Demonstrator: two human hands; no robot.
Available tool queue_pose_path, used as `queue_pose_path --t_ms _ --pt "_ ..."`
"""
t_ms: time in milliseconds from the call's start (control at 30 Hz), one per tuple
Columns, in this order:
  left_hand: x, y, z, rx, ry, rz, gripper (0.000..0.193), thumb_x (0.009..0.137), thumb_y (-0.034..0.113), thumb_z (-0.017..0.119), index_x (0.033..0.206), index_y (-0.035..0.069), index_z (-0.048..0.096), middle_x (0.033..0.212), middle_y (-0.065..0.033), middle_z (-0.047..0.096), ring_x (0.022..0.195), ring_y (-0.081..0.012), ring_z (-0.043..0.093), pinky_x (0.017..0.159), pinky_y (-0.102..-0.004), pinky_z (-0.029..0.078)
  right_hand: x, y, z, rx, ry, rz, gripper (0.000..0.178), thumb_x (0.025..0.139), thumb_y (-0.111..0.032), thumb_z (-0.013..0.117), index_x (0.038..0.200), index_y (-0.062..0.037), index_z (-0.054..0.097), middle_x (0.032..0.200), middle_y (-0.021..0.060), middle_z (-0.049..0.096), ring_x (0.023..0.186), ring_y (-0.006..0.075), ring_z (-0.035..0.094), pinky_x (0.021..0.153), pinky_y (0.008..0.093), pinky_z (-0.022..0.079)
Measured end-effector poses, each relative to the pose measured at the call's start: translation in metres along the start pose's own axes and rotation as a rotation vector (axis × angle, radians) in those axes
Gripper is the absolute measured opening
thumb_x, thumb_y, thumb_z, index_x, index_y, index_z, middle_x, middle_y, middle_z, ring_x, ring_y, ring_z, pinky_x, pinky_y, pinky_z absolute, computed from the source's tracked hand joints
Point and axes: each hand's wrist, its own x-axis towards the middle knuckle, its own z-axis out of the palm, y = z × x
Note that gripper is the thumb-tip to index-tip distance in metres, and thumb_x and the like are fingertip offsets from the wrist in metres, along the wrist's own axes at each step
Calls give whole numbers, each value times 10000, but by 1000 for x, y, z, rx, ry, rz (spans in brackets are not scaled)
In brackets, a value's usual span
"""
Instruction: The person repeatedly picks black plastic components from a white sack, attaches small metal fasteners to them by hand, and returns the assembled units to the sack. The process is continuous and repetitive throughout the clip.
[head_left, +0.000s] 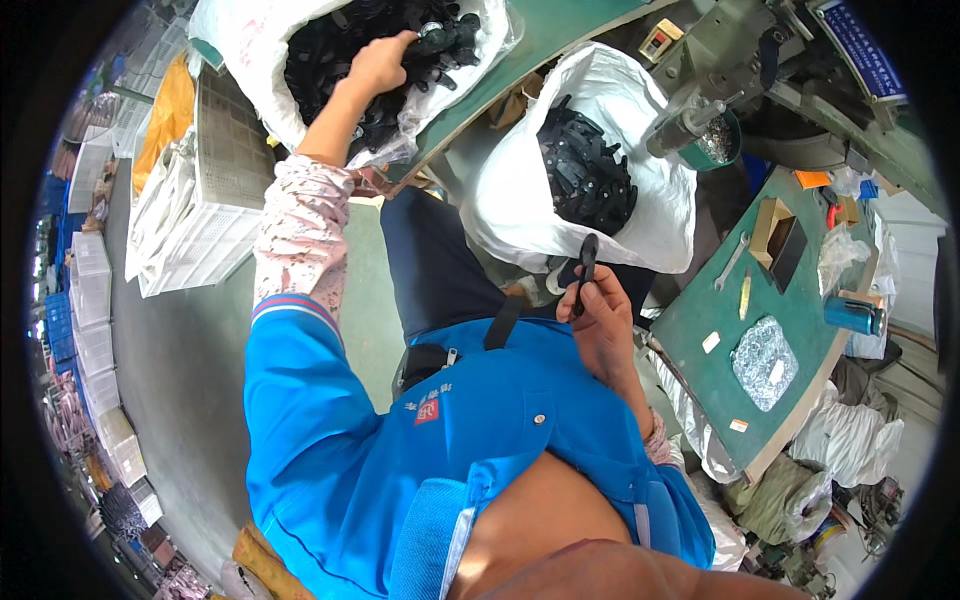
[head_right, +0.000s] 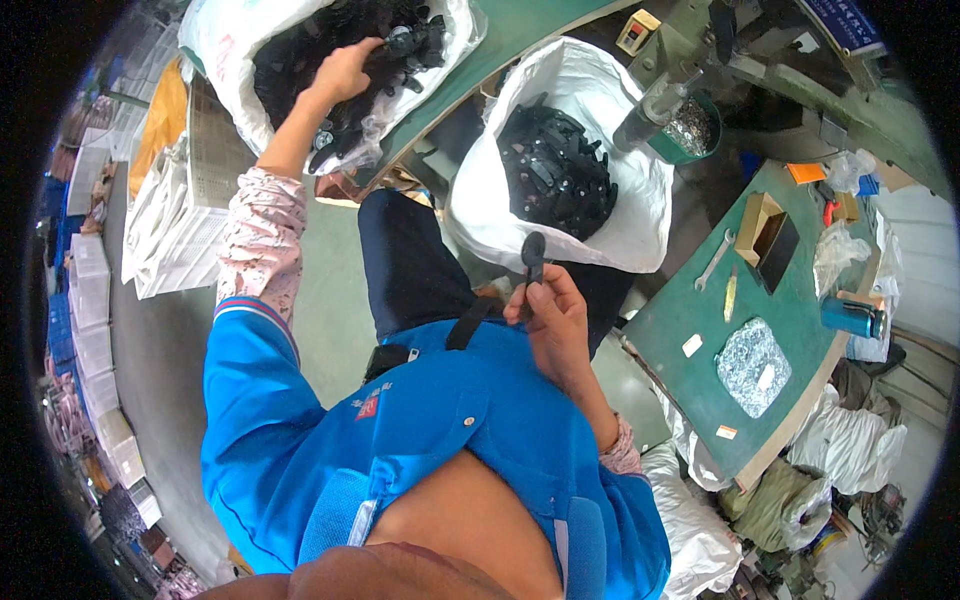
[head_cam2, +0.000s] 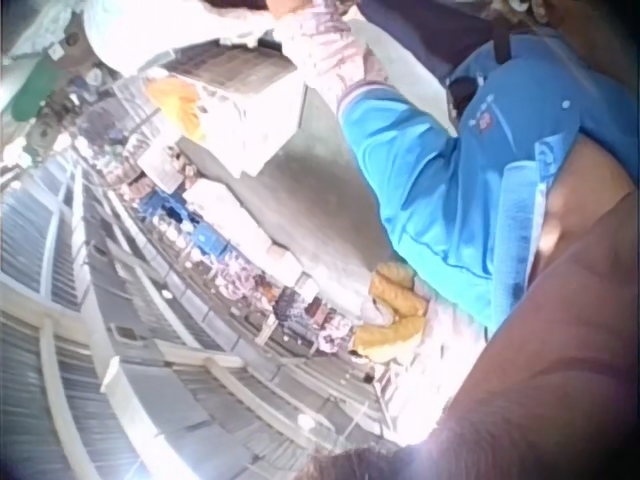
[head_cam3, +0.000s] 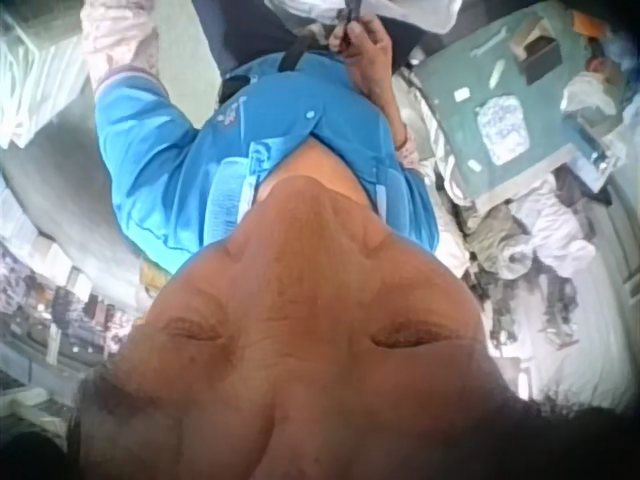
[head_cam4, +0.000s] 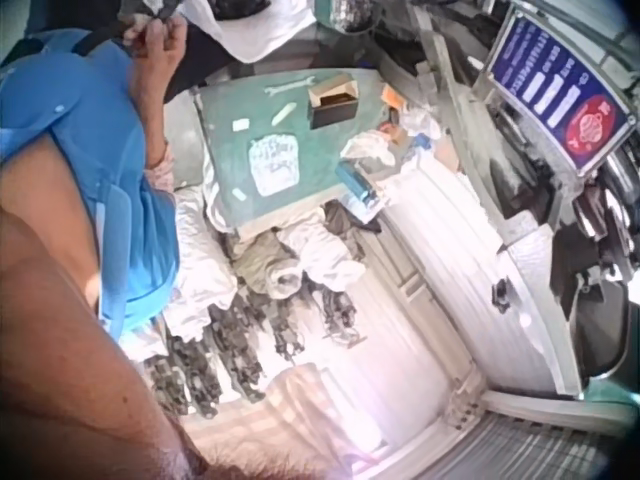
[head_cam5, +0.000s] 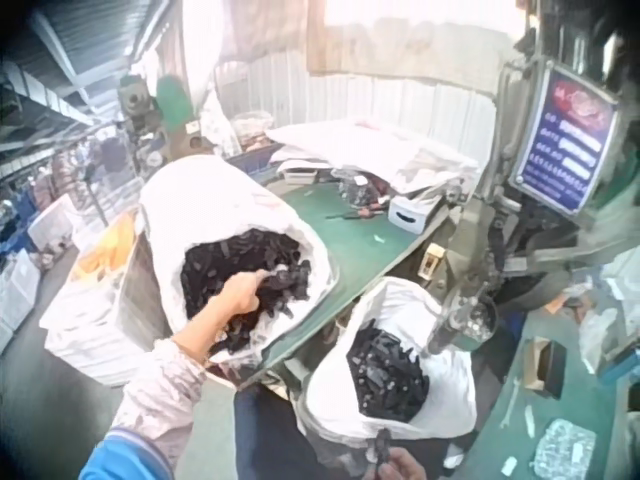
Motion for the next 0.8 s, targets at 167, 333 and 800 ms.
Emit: queue_pose_path --t_ms 167,333,800 --pt "4 -20 -58 -400 221 -79 639 709 55 611 1340 101 520 1154 -211 639 1037 -347 629 880 -408 513 -1 2 -10 -1 -2 11 198 934 -130 608 1100 -54 532 898 110 651 810 190 641 732 319 508" --pt "-7 -20 -74 -1208 167 -233 591 697 -79 585 1281 7 575 997 -92 670 809 -183 632 717 -298 529 0 4 -1 11 -20 -20 199 946 -139 594 1116 -55 533 1003 152 672 871 218 668 783 342 530" --pt "-8 -72 -27 -749 234 -88 602 745 29 679 1333 71 556 1108 -77 648 958 -156 614 865 -281 493 1 8 -3 -42 42 29 243 982 -149 530 1191 -27 524 1029 167 672 872 223 666 763 325 517"
